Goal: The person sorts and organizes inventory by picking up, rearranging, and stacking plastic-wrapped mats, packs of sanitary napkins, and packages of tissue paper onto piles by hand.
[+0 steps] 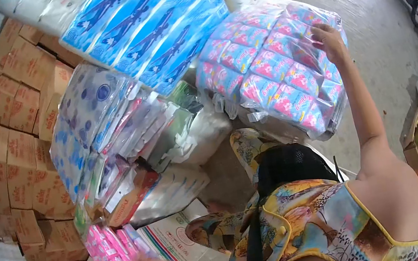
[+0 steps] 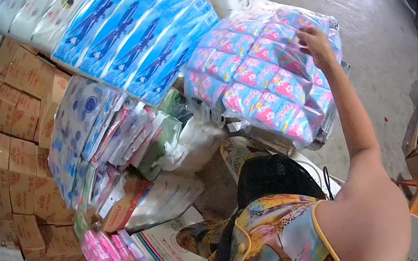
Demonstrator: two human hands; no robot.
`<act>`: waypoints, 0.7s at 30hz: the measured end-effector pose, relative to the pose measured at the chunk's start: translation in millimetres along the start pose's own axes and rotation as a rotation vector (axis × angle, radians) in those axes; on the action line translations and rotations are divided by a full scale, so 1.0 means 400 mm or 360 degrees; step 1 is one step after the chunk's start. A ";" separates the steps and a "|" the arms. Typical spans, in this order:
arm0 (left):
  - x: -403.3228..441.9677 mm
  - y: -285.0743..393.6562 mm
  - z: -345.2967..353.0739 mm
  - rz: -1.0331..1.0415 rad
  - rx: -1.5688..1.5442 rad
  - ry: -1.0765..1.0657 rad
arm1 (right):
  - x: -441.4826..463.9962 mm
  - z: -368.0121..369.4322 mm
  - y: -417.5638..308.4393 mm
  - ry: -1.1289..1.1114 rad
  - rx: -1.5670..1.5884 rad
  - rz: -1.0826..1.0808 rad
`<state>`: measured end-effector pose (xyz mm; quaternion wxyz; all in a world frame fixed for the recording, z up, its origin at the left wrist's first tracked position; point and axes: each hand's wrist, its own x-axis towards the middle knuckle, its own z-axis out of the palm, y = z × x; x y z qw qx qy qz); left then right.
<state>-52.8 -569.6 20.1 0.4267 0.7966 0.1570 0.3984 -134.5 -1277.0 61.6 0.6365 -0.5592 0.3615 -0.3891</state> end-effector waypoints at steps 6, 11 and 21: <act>-0.302 0.262 0.430 -0.0488 -0.0565 -0.1519 | 0.070 -0.078 0.139 0.0768 -0.1147 -0.0620; -0.477 0.358 0.594 -0.0430 -0.0791 -0.2521 | 0.029 -0.044 0.215 0.0910 -0.1099 -0.0529; -0.597 0.499 0.696 -0.0859 -0.0593 -0.3177 | 0.039 -0.104 0.181 0.0505 0.0338 0.0076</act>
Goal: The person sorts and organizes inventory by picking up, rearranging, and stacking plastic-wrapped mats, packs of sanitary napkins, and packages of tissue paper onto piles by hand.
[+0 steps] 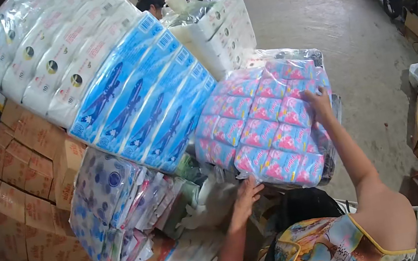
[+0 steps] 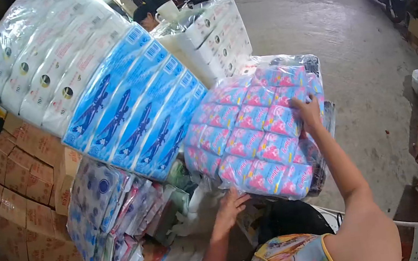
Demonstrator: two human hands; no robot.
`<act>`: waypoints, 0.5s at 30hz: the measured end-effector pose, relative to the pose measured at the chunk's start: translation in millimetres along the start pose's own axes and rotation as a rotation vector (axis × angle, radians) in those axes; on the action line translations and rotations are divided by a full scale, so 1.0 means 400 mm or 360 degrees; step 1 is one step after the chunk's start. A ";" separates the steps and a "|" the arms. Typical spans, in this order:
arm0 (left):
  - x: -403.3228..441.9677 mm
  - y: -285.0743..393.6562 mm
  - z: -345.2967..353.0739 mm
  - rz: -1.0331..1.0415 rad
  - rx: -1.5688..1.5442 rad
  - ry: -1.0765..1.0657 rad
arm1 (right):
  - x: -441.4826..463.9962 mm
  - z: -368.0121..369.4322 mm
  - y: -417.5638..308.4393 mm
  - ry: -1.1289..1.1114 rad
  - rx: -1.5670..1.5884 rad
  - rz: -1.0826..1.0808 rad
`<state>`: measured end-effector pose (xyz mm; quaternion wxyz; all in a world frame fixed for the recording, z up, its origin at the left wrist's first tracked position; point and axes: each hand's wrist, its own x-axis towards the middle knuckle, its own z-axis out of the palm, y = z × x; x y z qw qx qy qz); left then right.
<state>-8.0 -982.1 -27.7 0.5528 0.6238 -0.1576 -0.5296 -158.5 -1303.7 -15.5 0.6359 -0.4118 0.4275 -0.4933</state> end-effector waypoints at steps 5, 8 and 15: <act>0.017 -0.006 0.012 -0.0051 -0.0029 -0.0002 | -0.012 0.030 -0.089 -0.0516 0.0646 0.0575; 0.032 -0.012 0.008 -0.0106 0.0014 -0.0032 | -0.036 0.049 -0.103 -0.0692 0.0639 0.0642; -0.013 -0.002 0.027 0.0247 -0.0835 -0.0167 | -0.143 0.047 -0.179 -0.0853 0.0426 0.0339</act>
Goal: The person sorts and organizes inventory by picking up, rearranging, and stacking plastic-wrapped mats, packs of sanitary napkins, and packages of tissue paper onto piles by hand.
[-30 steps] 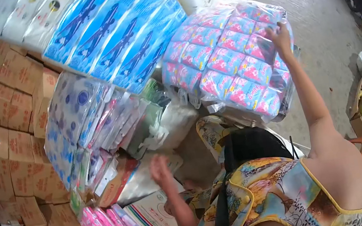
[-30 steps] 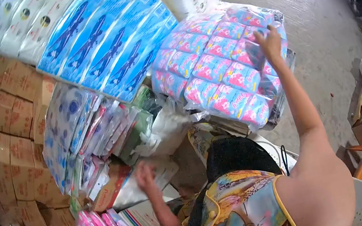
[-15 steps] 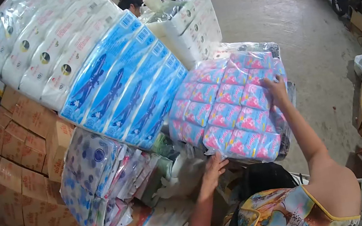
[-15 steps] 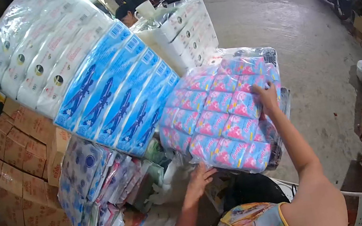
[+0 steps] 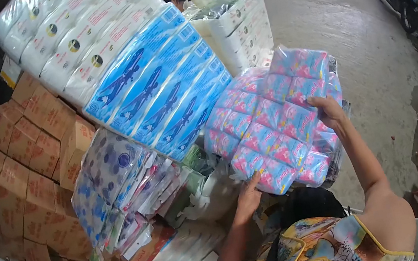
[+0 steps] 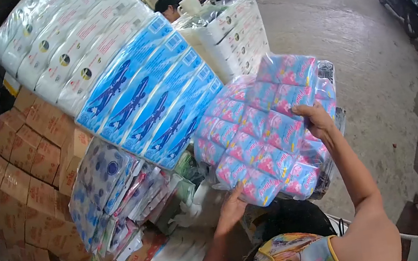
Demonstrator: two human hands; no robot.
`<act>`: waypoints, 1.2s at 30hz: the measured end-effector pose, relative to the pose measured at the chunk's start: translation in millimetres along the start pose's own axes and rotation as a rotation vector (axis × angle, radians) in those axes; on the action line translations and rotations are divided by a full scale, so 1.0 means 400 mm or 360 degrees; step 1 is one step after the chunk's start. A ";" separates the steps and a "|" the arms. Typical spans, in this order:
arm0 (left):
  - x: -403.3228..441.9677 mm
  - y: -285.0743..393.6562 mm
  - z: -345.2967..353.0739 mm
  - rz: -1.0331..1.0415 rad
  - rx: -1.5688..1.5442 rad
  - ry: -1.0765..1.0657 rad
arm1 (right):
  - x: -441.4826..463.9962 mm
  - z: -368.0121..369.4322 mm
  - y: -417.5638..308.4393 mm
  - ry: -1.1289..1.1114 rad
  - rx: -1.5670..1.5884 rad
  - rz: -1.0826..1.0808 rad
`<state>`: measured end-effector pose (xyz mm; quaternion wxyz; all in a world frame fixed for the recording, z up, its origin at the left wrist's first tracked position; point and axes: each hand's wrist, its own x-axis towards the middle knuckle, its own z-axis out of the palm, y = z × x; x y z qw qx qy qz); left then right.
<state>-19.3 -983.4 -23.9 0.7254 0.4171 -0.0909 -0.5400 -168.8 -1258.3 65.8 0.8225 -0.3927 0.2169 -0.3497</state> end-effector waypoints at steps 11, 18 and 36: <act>-0.423 0.034 -0.170 0.0903 -0.0059 0.0358 | -0.140 0.278 -0.042 -0.1005 0.0012 0.0094; -0.541 -0.120 0.147 0.1386 0.0210 0.1221 | -0.115 0.368 -0.192 -0.1286 -0.0796 0.0438; -1.110 0.007 0.461 0.2451 -0.0367 0.2262 | -0.526 1.126 0.067 -0.2532 -0.0176 0.1557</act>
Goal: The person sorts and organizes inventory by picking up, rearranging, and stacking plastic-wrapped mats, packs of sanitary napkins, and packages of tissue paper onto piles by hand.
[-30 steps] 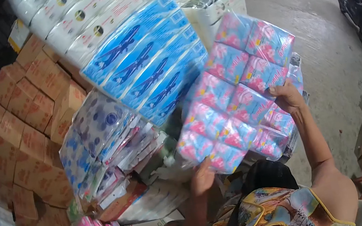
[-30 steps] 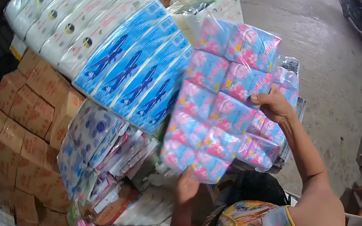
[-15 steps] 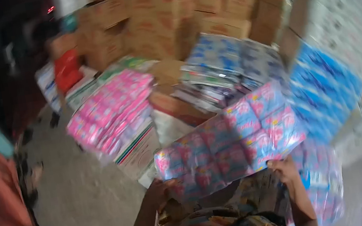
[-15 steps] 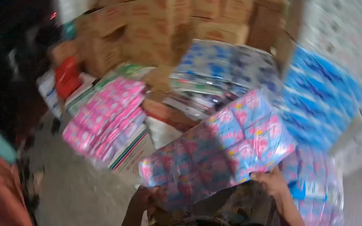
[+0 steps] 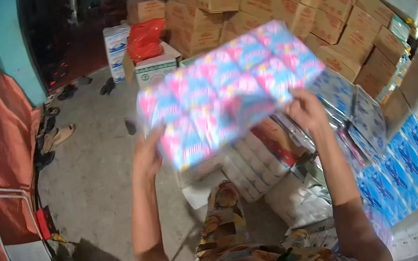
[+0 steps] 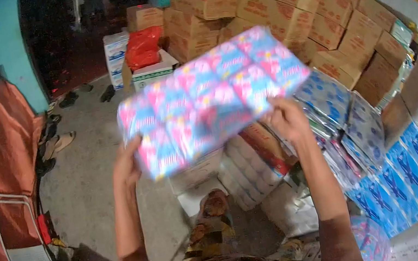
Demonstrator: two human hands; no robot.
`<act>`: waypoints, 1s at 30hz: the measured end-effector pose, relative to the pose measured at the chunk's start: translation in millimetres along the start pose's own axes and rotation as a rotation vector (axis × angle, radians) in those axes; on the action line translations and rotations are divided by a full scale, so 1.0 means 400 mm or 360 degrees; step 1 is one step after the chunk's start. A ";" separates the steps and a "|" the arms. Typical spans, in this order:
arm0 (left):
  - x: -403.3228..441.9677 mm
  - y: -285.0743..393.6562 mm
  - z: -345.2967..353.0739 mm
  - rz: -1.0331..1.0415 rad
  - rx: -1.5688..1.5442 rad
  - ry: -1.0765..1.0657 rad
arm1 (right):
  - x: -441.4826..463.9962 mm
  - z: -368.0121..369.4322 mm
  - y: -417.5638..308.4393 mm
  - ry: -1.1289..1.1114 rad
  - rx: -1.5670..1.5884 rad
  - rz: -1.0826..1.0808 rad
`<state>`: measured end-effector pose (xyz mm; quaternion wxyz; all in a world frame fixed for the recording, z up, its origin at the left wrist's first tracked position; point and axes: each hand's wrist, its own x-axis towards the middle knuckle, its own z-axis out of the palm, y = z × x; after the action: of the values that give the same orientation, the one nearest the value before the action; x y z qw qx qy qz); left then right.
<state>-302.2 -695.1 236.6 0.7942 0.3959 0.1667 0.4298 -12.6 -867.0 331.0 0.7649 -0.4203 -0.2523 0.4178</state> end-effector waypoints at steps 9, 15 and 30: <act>0.443 -0.181 -0.185 0.0347 0.0877 0.0757 | 0.086 -0.035 0.209 -0.0211 -0.1482 -0.0030; 0.512 -0.215 -0.237 0.0447 0.1082 0.0952 | -0.114 -0.295 0.382 -0.0270 -0.0988 0.0558; 0.453 -0.185 -0.225 0.0475 0.0710 0.0807 | -0.567 -0.544 0.158 0.0844 -0.0759 0.0168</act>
<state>-211.8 -527.4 136.3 0.5504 0.4602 0.3883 0.5784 2.0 -1135.1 156.3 0.6615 -0.6932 -0.1135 0.2626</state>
